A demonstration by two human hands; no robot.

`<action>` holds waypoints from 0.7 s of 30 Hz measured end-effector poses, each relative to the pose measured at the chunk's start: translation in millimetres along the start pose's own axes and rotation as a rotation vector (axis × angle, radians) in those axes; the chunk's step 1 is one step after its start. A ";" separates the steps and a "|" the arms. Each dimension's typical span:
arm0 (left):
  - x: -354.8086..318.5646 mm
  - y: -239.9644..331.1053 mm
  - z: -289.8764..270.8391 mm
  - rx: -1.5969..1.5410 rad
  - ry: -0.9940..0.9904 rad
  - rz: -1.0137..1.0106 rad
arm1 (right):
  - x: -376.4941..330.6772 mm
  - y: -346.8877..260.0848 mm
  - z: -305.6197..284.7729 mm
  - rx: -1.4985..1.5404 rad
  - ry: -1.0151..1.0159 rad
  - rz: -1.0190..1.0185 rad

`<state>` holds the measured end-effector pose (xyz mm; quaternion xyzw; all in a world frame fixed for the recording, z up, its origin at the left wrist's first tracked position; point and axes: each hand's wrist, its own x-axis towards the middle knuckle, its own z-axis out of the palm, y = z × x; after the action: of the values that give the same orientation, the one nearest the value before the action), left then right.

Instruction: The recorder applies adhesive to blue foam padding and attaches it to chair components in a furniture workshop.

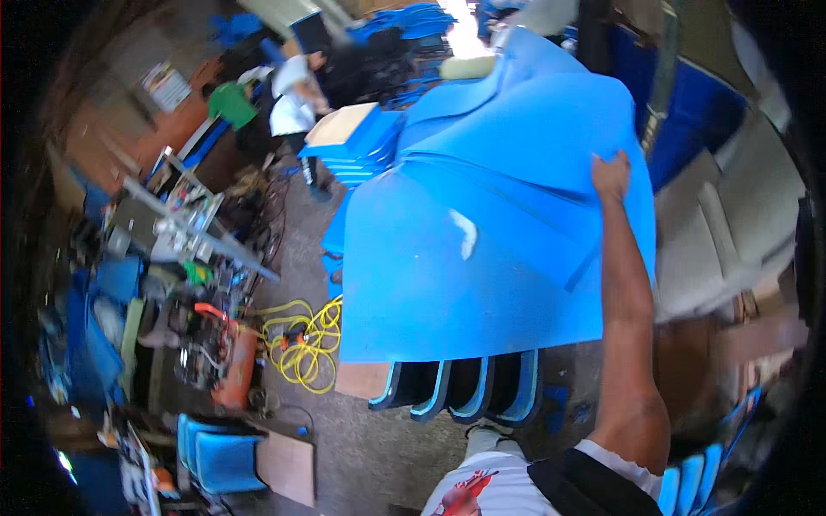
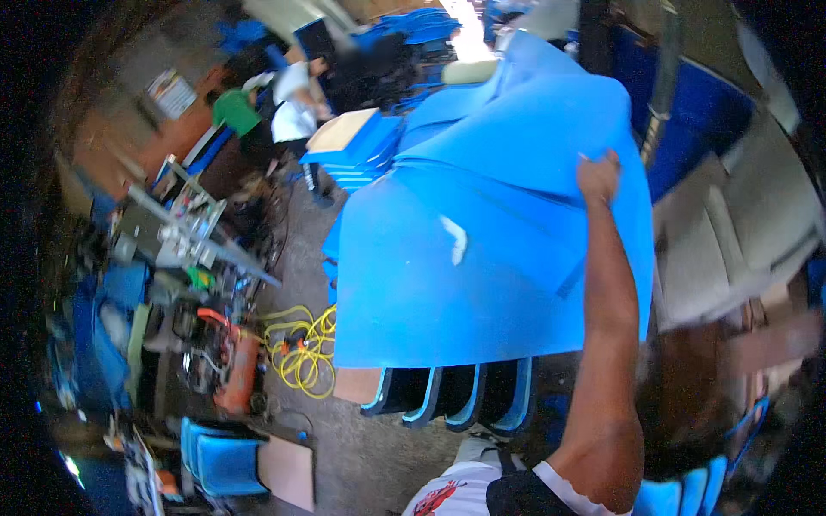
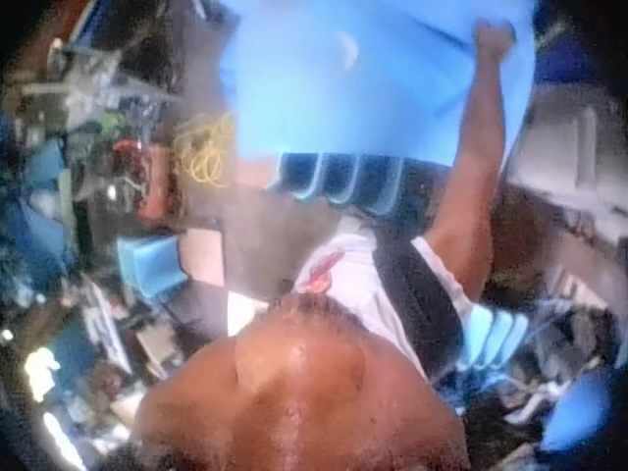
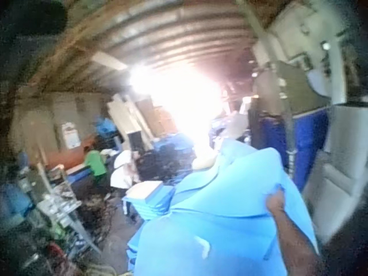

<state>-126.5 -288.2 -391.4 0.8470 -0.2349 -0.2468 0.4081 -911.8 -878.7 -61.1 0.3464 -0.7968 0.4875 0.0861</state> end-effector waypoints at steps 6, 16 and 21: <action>54.6 43.7 -21.6 0.115 -0.080 0.138 | 39.0 -52.9 6.0 0.891 -0.515 0.522; 15.9 14.1 -29.4 0.113 -0.012 0.137 | 24.5 -154.2 -1.6 1.415 -0.572 0.456; -22.9 -0.4 -35.9 0.132 0.036 0.096 | -40.1 -322.3 4.3 1.625 -0.709 0.099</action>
<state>-122.1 -253.6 -366.9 0.8641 -0.2836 -0.1955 0.3670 -676.1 -955.3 148.8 0.3964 -0.1986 0.7698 -0.4591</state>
